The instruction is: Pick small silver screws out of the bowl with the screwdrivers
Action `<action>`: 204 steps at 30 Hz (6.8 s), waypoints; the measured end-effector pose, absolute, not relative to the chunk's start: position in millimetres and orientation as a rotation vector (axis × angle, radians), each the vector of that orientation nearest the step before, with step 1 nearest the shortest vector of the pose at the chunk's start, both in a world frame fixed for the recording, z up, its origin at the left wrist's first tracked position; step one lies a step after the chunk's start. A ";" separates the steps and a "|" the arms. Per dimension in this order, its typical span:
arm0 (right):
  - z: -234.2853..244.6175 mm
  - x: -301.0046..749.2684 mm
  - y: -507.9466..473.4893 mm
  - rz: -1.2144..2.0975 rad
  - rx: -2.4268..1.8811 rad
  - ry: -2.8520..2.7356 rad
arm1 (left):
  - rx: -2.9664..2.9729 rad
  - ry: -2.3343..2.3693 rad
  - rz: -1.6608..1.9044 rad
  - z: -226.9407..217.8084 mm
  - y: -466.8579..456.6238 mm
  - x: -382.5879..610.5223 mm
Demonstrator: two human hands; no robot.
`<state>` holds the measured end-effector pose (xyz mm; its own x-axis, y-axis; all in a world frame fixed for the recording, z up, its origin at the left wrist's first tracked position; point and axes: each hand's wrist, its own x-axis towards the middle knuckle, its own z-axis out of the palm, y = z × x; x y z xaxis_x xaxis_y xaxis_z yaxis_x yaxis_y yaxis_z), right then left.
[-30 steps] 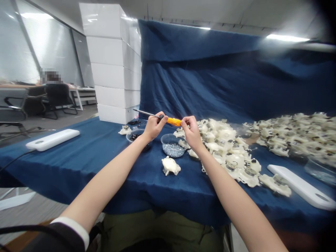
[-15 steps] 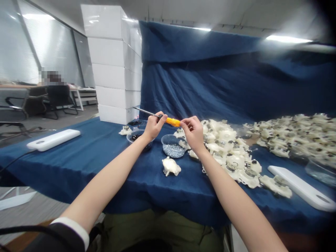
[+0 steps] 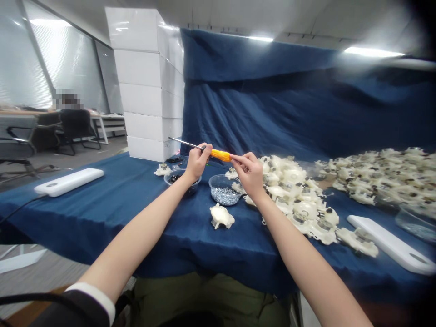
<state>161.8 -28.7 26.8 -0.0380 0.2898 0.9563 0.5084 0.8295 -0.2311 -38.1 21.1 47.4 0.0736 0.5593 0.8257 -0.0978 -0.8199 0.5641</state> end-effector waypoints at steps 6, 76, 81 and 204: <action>27.2 161.7 -27.5 -0.149 -0.650 -1.614 | 1.884 0.457 1.749 47.5 21.6 -37.9; 24.8 163.5 -28.9 -0.301 -0.689 -1.672 | 1.812 0.522 1.587 53.2 23.8 -36.7; 23.7 162.2 -30.9 -0.271 -0.722 -1.723 | 1.831 0.536 1.566 52.3 24.2 -36.3; 19.5 163.8 -22.2 -0.315 -1.107 -1.868 | 2.453 1.118 1.665 46.4 6.7 -35.4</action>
<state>163.8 -22.2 19.5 -0.1804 0.5635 0.8061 0.7966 0.5645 -0.2164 -35.4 6.7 46.4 0.1988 0.5321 0.8230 0.5604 -0.7506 0.3500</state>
